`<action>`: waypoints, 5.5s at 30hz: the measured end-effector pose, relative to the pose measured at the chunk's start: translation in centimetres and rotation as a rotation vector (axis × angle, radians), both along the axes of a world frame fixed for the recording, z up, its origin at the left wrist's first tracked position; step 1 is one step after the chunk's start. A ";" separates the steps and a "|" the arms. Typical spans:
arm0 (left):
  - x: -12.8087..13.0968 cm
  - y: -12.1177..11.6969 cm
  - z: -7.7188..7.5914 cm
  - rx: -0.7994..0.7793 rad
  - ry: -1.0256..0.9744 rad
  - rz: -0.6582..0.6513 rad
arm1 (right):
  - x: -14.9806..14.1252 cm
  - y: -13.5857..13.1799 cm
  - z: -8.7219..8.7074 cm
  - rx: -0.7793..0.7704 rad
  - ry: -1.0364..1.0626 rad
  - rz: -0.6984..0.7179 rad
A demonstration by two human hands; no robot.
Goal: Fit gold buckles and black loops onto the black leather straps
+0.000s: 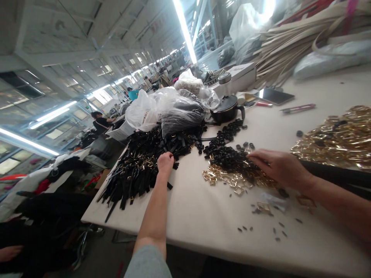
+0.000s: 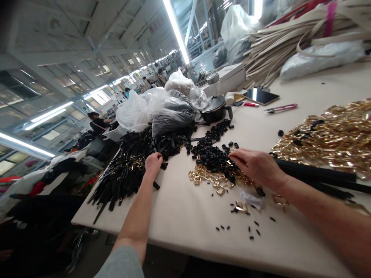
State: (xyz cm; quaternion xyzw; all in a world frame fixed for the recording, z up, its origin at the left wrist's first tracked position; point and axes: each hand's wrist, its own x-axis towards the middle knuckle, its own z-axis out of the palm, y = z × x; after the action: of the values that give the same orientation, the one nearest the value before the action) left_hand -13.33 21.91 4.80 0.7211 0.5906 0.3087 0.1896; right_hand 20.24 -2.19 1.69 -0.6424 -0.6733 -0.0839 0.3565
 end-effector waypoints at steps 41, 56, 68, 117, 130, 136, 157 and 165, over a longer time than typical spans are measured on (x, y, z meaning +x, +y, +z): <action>12.0 -17.9 -1.8 -0.851 -0.727 -0.794 | -4.3 -1.0 1.7 -0.176 1.676 0.513; -5.9 -7.7 1.5 -0.128 -0.077 -0.045 | 3.3 -1.1 3.8 -0.409 0.098 -0.262; 3.7 -11.2 1.0 -0.038 -0.289 -0.375 | 4.8 -1.7 4.2 -0.706 -0.076 -0.216; 13.3 -17.1 -1.5 -0.824 -0.959 -0.565 | -2.3 -2.2 4.4 -0.351 1.026 0.423; 14.0 -21.0 -1.5 -1.203 -0.752 -0.765 | -4.0 -0.8 3.3 -0.247 1.912 0.244; 14.1 -21.2 -1.4 -1.253 -0.784 -0.747 | -4.2 -0.6 2.6 -0.232 1.902 0.221; 13.3 -18.2 -0.9 -1.159 -0.946 -0.563 | -0.5 -1.5 3.4 -0.131 0.154 0.431; 13.0 -17.9 -1.0 -1.168 -0.978 -0.568 | -0.8 -1.7 3.6 -0.251 0.368 0.365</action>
State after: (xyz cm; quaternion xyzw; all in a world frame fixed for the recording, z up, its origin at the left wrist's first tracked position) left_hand -0.37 4.03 3.78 0.4117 0.3011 0.1708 0.8430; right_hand 19.42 -3.88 5.34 -0.5542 -0.7068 0.1838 0.3995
